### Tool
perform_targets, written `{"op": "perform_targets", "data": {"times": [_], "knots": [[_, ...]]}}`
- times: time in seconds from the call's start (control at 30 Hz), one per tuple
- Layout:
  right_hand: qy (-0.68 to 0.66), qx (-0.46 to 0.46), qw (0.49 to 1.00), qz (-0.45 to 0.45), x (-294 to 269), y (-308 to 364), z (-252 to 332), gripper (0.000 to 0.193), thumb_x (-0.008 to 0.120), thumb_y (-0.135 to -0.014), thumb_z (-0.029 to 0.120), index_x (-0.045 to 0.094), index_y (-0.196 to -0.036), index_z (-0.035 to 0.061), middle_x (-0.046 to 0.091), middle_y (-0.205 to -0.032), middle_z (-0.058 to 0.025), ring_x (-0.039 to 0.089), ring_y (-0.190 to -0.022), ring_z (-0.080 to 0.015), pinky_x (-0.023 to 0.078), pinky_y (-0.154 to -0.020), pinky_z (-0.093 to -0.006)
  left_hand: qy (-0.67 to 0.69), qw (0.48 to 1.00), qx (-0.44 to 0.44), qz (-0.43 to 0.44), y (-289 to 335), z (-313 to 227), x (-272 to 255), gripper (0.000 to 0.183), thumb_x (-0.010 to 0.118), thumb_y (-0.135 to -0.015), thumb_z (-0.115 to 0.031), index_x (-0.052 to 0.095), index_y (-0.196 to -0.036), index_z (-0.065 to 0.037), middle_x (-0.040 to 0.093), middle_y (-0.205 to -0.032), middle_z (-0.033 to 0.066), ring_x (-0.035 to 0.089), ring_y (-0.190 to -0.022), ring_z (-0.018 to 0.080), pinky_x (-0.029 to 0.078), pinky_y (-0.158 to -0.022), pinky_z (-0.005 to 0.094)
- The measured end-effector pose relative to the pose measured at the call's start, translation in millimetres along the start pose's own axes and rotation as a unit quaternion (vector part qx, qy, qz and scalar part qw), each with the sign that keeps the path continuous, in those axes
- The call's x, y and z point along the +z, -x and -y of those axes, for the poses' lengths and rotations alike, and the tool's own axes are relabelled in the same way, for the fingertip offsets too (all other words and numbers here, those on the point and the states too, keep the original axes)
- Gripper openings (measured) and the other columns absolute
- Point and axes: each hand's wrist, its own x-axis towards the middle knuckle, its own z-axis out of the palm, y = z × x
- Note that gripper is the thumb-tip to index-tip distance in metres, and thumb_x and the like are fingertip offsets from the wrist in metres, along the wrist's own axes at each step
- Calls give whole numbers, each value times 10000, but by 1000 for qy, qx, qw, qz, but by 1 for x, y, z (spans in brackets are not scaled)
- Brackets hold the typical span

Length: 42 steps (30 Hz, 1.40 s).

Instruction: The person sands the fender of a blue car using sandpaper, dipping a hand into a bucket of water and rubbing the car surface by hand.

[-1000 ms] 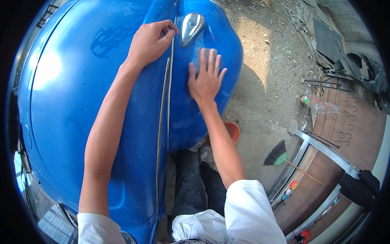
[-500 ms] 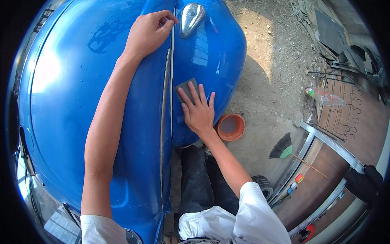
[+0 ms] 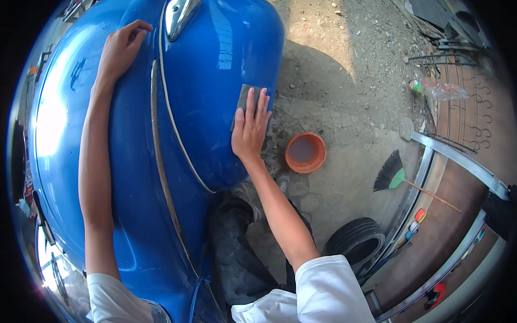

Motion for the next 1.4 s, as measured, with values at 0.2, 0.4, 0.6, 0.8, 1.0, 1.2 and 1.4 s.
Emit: {"op": "perform_targets", "data": {"times": [0.2, 0.4, 0.6, 0.8, 1.0, 1.2, 1.4], "knots": [[-33, 188, 980, -56, 5, 4, 25, 577, 242, -1063, 409, 201, -1570, 138, 147, -1621, -182, 118, -1494, -401, 154, -1149, -637, -312, 946, 68, 61, -1, -36, 18, 473, 522, -962, -463, 563, -1350, -196, 623, -1208, 75, 586, -1057, 238, 468, -892, 383], [-136, 371, 918, -41, 4, 25, 1, 611, 175, -1059, 440, 205, -1561, 93, 192, -1612, -166, 129, -1496, -380, 114, -1158, -635, -437, 878, -24, 194, 3, -54, 41, 968, 225, -915, -773, 189, -1549, -43, 307, -1583, 97, 220, -1489, 236, 139, -1214, 502], [-99, 266, 959, -17, 6, 53, 5, 612, 219, -1061, 423, 198, -1557, 66, 201, -1612, -164, 143, -1493, -380, 152, -1162, -611, -450, 878, -2, 162, -2, -45, 34, 837, 329, -947, -694, 313, -1520, -83, 394, -1533, 94, 285, -1460, 241, 171, -1201, 513], [41, 95, 994, 46, 5, 113, -40, 635, 366, -1044, 446, 232, -1554, 92, 184, -1622, -146, 185, -1481, -394, 224, -1153, -588, -152, 988, 6, 6, 80, -98, 23, 268, 657, -880, -282, 700, -1080, -108, 631, -1164, 93, 567, -1158, 282, 365, -1057, 427], [41, -68, 992, 97, 7, 131, -16, 578, 555, -976, 272, 369, -1512, 163, 330, -1572, -116, 330, -1439, -314, 300, -1138, -526, -28, 985, -10, 171, 155, -135, -3, 127, 636, -898, -180, 718, -944, -94, 650, -821, 41, 645, -812, 221, 512, -760, 357], [115, -201, 964, 128, 9, 144, -21, 536, 543, -949, 189, 448, -1474, 236, 420, -1532, 6, 390, -1413, -189, 318, -1126, -507, 22, 996, -60, 54, 143, -139, -8, 123, 628, -902, -174, 718, -944, -102, 669, -798, 54, 665, -781, 216, 502, -660, 351], [175, -196, 957, 123, 17, 128, 28, 634, 468, -877, 69, 448, -1477, 274, 408, -1541, 28, 398, -1403, -172, 314, -1120, -527, 95, 992, -70, 32, 142, -153, -10, 159, 614, -906, -179, 730, -957, -84, 684, -806, 68, 633, -699, 182, 490, -616, 332]]}}
